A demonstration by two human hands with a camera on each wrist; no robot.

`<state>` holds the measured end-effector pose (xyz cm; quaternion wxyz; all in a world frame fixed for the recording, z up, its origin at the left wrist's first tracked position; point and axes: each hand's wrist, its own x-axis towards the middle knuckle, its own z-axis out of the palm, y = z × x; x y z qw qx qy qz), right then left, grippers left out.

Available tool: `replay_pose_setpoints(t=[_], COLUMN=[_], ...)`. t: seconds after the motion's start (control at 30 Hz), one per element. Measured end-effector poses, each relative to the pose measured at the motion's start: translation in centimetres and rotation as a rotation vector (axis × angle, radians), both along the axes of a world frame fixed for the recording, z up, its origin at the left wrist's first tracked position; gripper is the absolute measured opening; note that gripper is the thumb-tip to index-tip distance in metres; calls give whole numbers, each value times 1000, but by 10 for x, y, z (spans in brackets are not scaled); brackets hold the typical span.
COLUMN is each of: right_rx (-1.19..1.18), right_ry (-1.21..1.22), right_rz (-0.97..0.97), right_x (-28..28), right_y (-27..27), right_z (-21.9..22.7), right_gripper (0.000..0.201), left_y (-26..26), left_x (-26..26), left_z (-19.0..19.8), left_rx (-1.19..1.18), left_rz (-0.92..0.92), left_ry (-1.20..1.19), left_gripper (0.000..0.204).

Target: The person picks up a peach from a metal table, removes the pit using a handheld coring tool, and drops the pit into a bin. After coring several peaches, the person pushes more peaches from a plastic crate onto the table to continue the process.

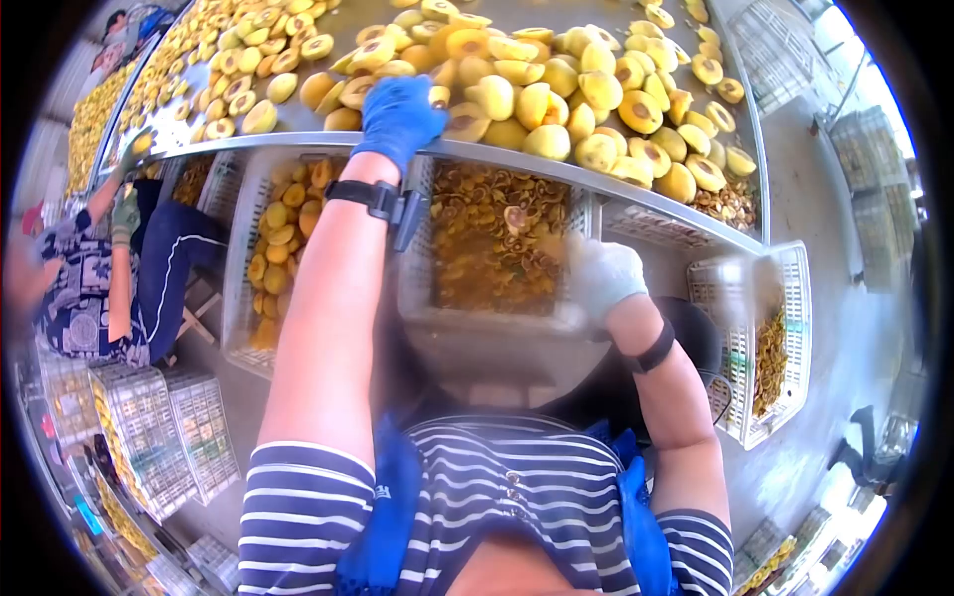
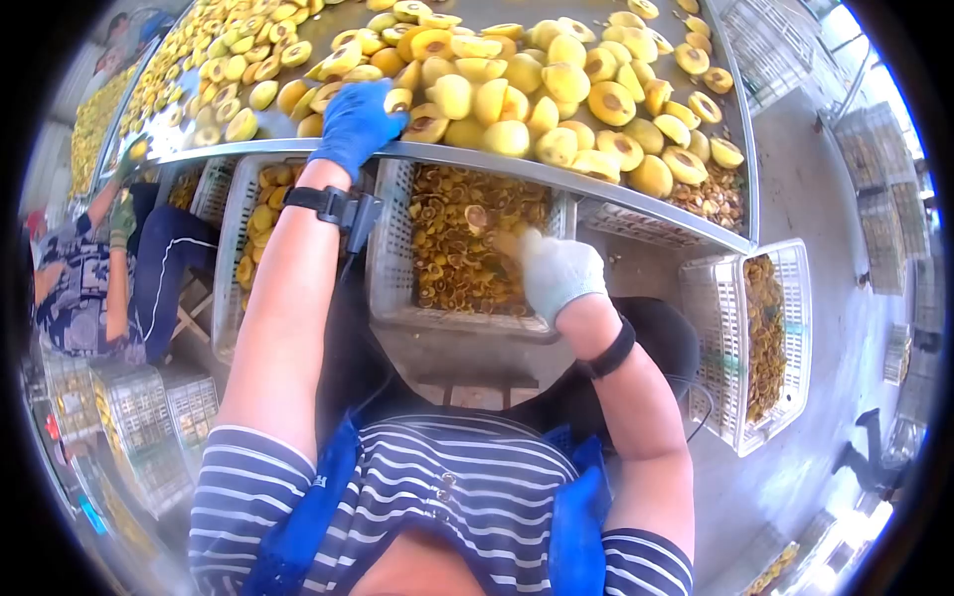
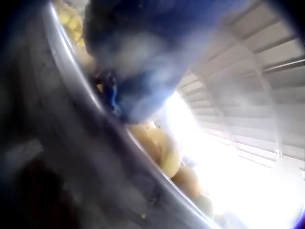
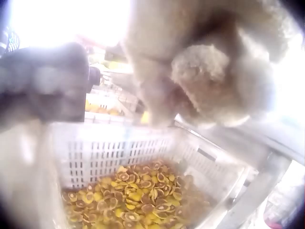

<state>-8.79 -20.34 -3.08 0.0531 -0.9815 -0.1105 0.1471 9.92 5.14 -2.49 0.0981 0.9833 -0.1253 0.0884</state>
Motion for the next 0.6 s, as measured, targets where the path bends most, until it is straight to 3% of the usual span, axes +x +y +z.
replay_pose_setpoints(t=[0.13,0.2,0.23,0.3,0.37,0.4,0.43,0.5,0.53,0.57,0.6], right_rx=[180,499,505,880,934,963,990,928,920,911,904], right_ry=[-30,-220,-220,-321,-269,-276,-285,-220,-238,-255,-253], right_rz=[-85,-110,-104,-111,-130,-142,-155,-181,-166,-153,-152], right_x=[6,8,13,20,21,22,22,17,14,13,12], right_y=[7,14,21,40,56,64,69,72,72,72,72], right_z=[19,16,17,26,28,24,21,21,18,18,21], right_gripper=[18,26,26,33,32,32,31,30,30,30,30], left_y=[21,26,21,1,-7,5,-4,-29,-23,-22,-22], left_x=[4,-6,-19,-55,-75,-76,-83,-104,-111,-113,-114], left_z=[-11,-1,14,42,20,19,16,9,32,30,27], left_rx=[-45,-537,-531,-1415,-1451,-668,-674,-1448,-1027,-1034,-1353], left_rz=[-31,5,10,-142,-565,-750,-745,-549,-496,-493,-494], left_ry=[-157,-60,-63,335,122,-390,-392,-28,-157,-158,75], left_gripper=[40,32,32,28,30,39,39,56,45,45,47])
